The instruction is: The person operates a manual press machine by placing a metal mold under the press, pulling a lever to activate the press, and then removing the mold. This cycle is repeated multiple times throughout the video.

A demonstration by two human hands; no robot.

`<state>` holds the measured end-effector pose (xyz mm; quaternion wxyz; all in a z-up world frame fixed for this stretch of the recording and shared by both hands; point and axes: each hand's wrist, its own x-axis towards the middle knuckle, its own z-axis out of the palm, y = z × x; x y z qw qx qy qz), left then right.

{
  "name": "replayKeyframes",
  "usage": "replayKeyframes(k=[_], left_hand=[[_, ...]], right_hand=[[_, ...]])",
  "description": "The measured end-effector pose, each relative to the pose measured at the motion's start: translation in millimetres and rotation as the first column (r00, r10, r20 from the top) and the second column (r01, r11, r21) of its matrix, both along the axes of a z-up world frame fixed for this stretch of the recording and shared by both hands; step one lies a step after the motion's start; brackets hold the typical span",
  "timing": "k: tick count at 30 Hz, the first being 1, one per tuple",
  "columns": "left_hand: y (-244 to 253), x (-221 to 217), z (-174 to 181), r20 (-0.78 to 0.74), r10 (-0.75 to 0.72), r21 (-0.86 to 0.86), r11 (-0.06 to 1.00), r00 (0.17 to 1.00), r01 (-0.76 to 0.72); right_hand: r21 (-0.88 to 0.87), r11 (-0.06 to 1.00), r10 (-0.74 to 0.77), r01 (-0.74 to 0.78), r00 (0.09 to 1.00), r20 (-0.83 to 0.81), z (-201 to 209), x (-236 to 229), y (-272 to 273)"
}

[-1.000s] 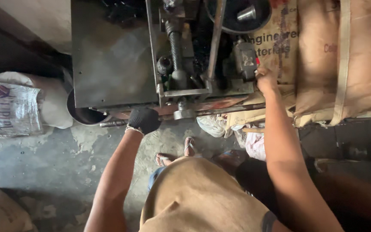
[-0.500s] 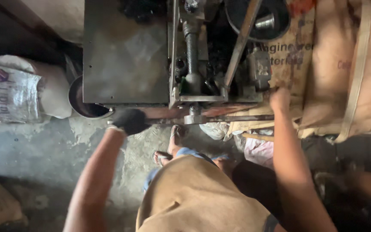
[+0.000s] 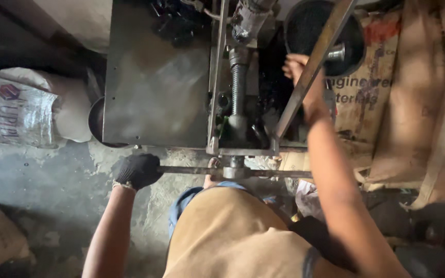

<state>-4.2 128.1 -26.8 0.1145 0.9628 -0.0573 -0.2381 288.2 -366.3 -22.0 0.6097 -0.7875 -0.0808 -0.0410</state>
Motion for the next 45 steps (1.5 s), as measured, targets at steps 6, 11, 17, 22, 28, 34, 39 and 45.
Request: replayKeyframes(k=[6,11,17,22,28,34,39,45], left_hand=[[-2.7,-3.1,-8.2,0.157,0.010,-0.046,0.999,0.988,-0.003],[0.2,-5.1,-12.5,0.196,0.018,-0.070,0.998,0.980,-0.005],[7.0,-6.8,-20.2,0.176,0.002,-0.135,0.991,0.984,0.022],[13.4,-5.3,-35.9,0.208,-0.011,-0.293,0.953,0.978,0.074],[13.7,-8.9,-40.8,0.257,-0.002,-0.305,0.949,0.966,0.083],[13.6,-6.4,-33.5,0.354,-0.034,-0.331,0.930,0.935,0.159],[15.3,-4.1,-20.6,0.267,-0.051,-0.318,0.938,0.962,0.138],[13.4,0.7,0.4,0.235,-0.083,-0.297,0.943,0.969,0.153]], right_hand=[[-0.212,0.976,0.091,-0.045,0.973,0.212,-26.8,82.6,88.1],[-0.421,0.882,-0.140,0.212,0.971,0.196,10.7,80.6,94.5],[0.216,0.944,-0.331,0.251,0.682,0.652,101.9,24.9,22.8],[-0.204,0.809,-0.265,0.551,0.653,0.710,128.1,-3.4,-19.6],[-0.118,0.677,-0.497,0.726,0.569,0.655,156.6,-110.9,20.3],[-0.802,0.590,0.146,0.092,0.965,0.218,119.9,-199.5,118.1],[-0.977,0.131,0.262,-0.170,0.956,-0.131,69.7,-164.3,127.1],[-0.996,0.052,0.115,-0.074,0.991,-0.068,64.2,-163.3,138.3]])
